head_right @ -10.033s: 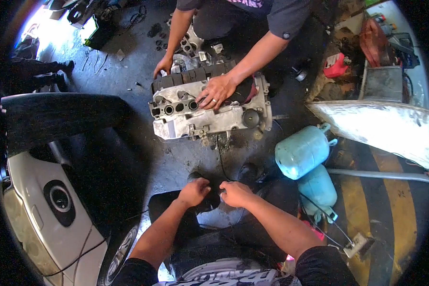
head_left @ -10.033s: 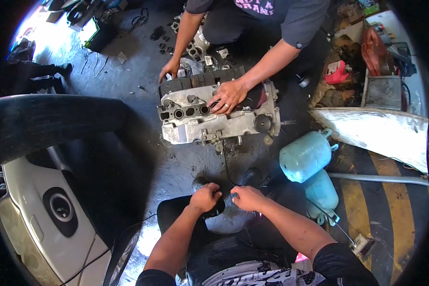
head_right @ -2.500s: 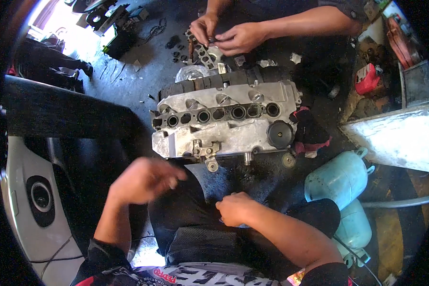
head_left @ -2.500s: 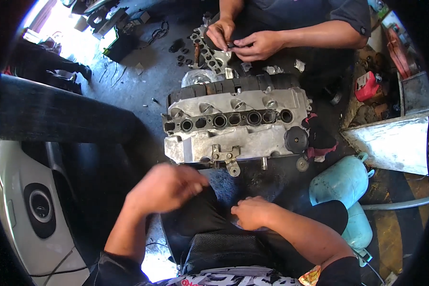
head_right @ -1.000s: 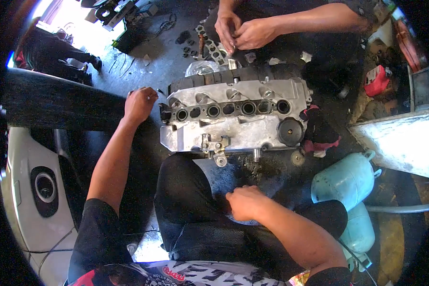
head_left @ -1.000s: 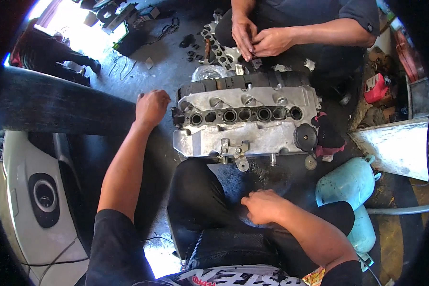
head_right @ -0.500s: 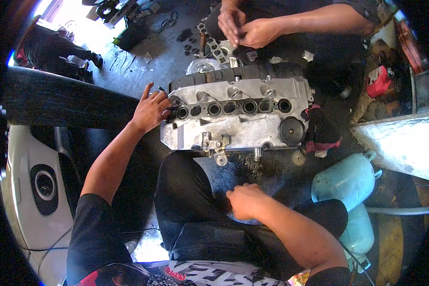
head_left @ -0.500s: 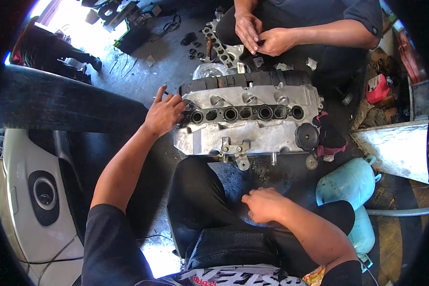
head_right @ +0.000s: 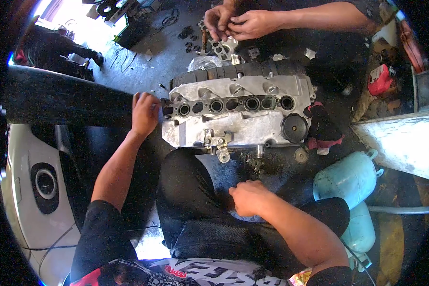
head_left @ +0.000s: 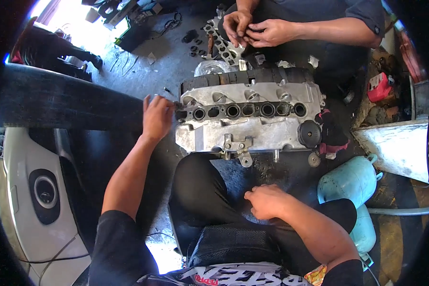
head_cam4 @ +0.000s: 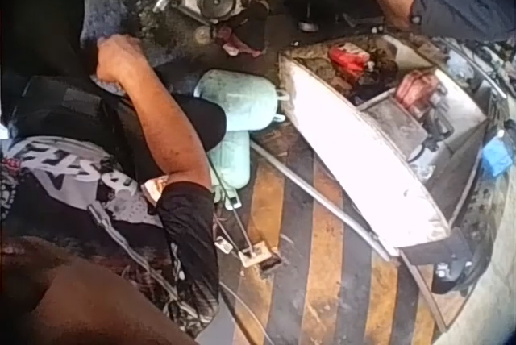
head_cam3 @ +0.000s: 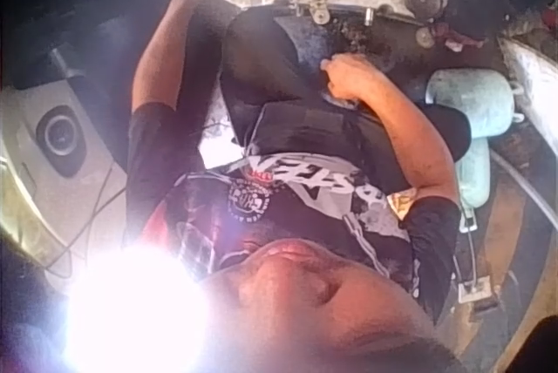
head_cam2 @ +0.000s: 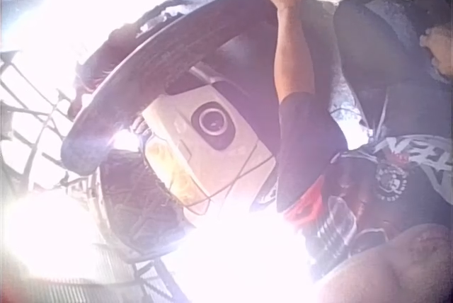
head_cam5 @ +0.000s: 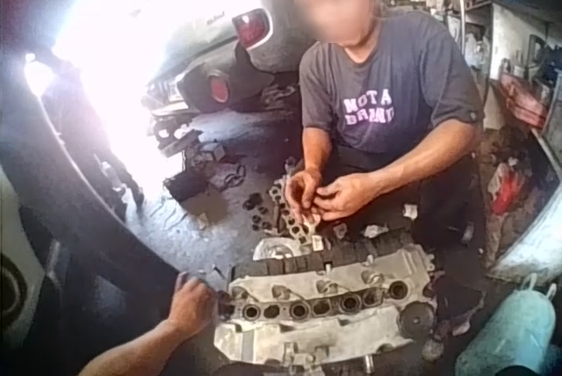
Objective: Replacing parts and gaskets on an internal combustion engine cylinder head and valve cover.
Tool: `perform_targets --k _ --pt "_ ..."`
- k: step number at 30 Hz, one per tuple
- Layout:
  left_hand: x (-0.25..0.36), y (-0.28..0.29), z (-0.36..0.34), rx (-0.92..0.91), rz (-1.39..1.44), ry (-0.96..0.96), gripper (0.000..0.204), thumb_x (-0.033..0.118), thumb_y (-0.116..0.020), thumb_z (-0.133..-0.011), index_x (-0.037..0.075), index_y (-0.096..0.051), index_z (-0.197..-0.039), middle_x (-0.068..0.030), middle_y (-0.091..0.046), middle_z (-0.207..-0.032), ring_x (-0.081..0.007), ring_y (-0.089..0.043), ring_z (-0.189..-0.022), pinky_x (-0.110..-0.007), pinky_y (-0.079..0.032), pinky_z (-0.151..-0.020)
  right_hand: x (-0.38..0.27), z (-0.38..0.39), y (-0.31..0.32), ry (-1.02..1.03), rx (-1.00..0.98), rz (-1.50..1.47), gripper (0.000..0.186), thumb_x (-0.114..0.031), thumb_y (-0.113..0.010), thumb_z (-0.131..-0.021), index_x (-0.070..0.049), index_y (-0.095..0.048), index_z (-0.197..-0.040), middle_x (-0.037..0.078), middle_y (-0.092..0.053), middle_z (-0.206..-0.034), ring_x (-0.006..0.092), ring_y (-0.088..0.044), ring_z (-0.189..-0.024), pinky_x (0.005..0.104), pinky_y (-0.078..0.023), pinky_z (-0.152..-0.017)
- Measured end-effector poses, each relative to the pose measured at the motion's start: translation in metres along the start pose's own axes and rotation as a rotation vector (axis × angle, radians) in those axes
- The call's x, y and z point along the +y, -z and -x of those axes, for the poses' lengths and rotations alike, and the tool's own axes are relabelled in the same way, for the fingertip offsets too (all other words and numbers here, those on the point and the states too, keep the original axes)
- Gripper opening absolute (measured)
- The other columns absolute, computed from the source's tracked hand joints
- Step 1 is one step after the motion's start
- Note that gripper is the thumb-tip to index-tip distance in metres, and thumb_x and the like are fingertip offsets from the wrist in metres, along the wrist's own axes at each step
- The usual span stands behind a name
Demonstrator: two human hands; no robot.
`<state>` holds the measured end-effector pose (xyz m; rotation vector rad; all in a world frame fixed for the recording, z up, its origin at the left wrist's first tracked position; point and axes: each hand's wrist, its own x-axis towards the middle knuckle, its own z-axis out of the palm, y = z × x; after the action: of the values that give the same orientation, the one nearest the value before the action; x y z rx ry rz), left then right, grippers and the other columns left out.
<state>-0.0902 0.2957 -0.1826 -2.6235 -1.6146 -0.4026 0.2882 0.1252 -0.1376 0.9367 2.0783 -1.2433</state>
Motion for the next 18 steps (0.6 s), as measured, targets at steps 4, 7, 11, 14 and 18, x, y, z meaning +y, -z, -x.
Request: perform_targets --k 4,7,11,14,18 --pt "-0.054 0.014 0.042 -0.185 -0.197 0.552 0.030 0.037 -0.061 -0.100 0.009 -0.070 -0.091 -0.0116 -0.068 -0.104 -0.0341 -0.065 -0.109 -0.064 -0.033 -0.113 -0.004 -0.001 0.004 0.019 -0.013 0.008 0.052 -0.022 -0.066 -0.087 -0.006 -0.062 -0.136 0.019 -0.067 -0.126 0.0388 -0.064 -0.121 0.0521 -0.052 -0.102" --pt "-0.058 0.027 0.055 -0.449 -0.300 0.551 0.032 0.036 -0.057 -0.102 0.010 -0.074 -0.098 -0.0123 -0.072 -0.105 -0.0357 -0.067 -0.111 -0.069 -0.034 -0.110 -0.002 0.000 0.004 0.010 -0.018 0.024 0.053 -0.022 -0.067 -0.087 -0.007 -0.061 -0.138 0.019 -0.067 -0.127 0.0386 -0.064 -0.121 0.0523 -0.052 -0.102" --pt "-0.032 0.046 0.025 -0.322 -0.243 0.360 0.017 0.023 -0.061 -0.098 0.012 -0.074 -0.099 -0.0084 -0.075 -0.102 -0.0316 -0.069 -0.105 -0.059 -0.037 -0.112 -0.003 0.001 0.004 0.012 -0.011 0.031 0.054 -0.024 -0.068 -0.088 -0.008 -0.061 -0.139 0.019 -0.066 -0.129 0.0385 -0.064 -0.122 0.0521 -0.052 -0.103" --pt "-0.002 0.054 -0.008 -0.189 -0.135 0.207 0.010 0.020 -0.065 -0.096 0.013 -0.072 -0.096 -0.0044 -0.074 -0.100 -0.0265 -0.070 -0.103 -0.050 -0.039 -0.112 -0.003 0.002 0.005 0.008 -0.008 0.028 0.055 -0.025 -0.069 -0.088 -0.008 -0.061 -0.140 0.018 -0.066 -0.129 0.0383 -0.063 -0.123 0.0520 -0.052 -0.103" --pt "0.014 0.049 -0.025 -0.263 -0.158 0.023 0.019 0.030 -0.077 -0.088 0.015 -0.070 -0.098 -0.0031 -0.070 -0.098 -0.0246 -0.069 -0.106 -0.053 -0.035 -0.117 -0.003 0.002 0.005 0.017 0.009 0.030 0.055 -0.025 -0.069 -0.088 -0.008 -0.061 -0.140 0.018 -0.066 -0.129 0.0381 -0.063 -0.124 0.0518 -0.052 -0.103"
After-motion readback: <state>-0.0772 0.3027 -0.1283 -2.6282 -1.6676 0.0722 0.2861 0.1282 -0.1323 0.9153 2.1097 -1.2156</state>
